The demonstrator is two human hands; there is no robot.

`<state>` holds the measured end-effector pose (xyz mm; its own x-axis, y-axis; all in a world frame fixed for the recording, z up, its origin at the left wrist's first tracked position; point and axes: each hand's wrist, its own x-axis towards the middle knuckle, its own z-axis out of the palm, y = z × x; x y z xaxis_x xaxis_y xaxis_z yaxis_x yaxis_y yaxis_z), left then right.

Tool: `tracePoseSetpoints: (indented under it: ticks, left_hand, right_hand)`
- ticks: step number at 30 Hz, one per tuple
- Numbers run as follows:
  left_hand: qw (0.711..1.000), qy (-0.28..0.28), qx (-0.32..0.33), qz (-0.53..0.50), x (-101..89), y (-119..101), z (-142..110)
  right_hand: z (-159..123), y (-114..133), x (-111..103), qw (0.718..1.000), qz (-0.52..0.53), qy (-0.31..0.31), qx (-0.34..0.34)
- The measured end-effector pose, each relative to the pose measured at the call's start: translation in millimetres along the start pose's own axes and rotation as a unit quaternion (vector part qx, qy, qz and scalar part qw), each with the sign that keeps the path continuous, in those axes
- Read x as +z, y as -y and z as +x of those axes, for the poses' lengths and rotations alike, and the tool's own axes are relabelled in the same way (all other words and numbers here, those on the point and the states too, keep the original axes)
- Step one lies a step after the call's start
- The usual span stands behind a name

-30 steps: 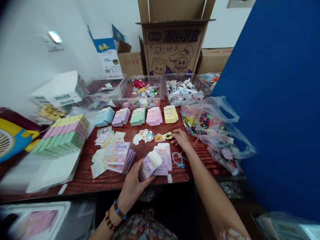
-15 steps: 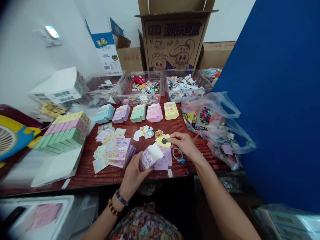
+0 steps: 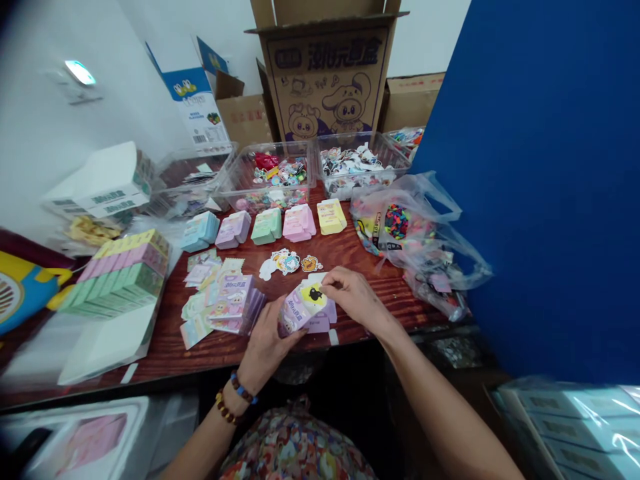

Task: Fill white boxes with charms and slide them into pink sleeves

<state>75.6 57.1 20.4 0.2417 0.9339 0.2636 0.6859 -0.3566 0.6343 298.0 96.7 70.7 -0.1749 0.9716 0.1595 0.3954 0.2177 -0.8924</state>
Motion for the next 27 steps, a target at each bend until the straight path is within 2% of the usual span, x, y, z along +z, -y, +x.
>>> tracePoseSetpoints:
  ticks: [3,6,8,10,12,15,16,19,23,27]
  left_hand:
    - [1.000,-0.007,-0.017,-0.017,0.5,3.7,2.0]
    - [0.996,-0.020,-0.059,-0.059,-0.5,5.5,4.1]
    - [0.987,-0.017,-0.104,-0.118,-3.1,3.2,4.8]
    - [0.960,0.012,-0.153,-0.234,-7.5,-3.6,4.9]
    - [0.896,0.060,-0.192,-0.396,-12.9,-14.4,4.8]
    - [0.774,0.100,-0.221,-0.585,-19.0,-31.9,5.7]
    - [0.746,0.099,-0.227,-0.618,-19.8,-36.2,6.4]
    - [0.691,0.090,-0.241,-0.676,-18.8,-41.7,9.0]
    - [0.595,0.098,-0.256,-0.756,-14.6,-40.1,10.3]
    - [0.492,0.134,-0.288,-0.811,-12.0,-41.4,8.6]
  right_hand:
    - [-6.3,-2.5,-5.8,0.995,0.064,0.005,0.071]
    - [-8.0,-11.3,-13.1,0.974,0.173,-0.039,0.143]
    - [-7.5,-17.5,-17.4,0.956,0.224,-0.073,0.175]
    - [-8.0,-21.5,-19.1,0.948,0.248,-0.082,0.183]
    - [-10.8,-22.2,-17.1,0.950,0.250,-0.063,0.176]
    - [-18.7,-16.7,-8.4,0.963,0.225,-0.015,0.145]
    - [-21.7,-13.4,-5.0,0.968,0.217,-0.002,0.130]
    - [-28.8,-2.4,4.2,0.971,0.220,0.020,0.097]
    - [-32.5,8.1,14.2,0.953,0.287,0.028,0.092]
    - [-32.2,13.3,25.5,0.939,0.334,0.017,0.081]
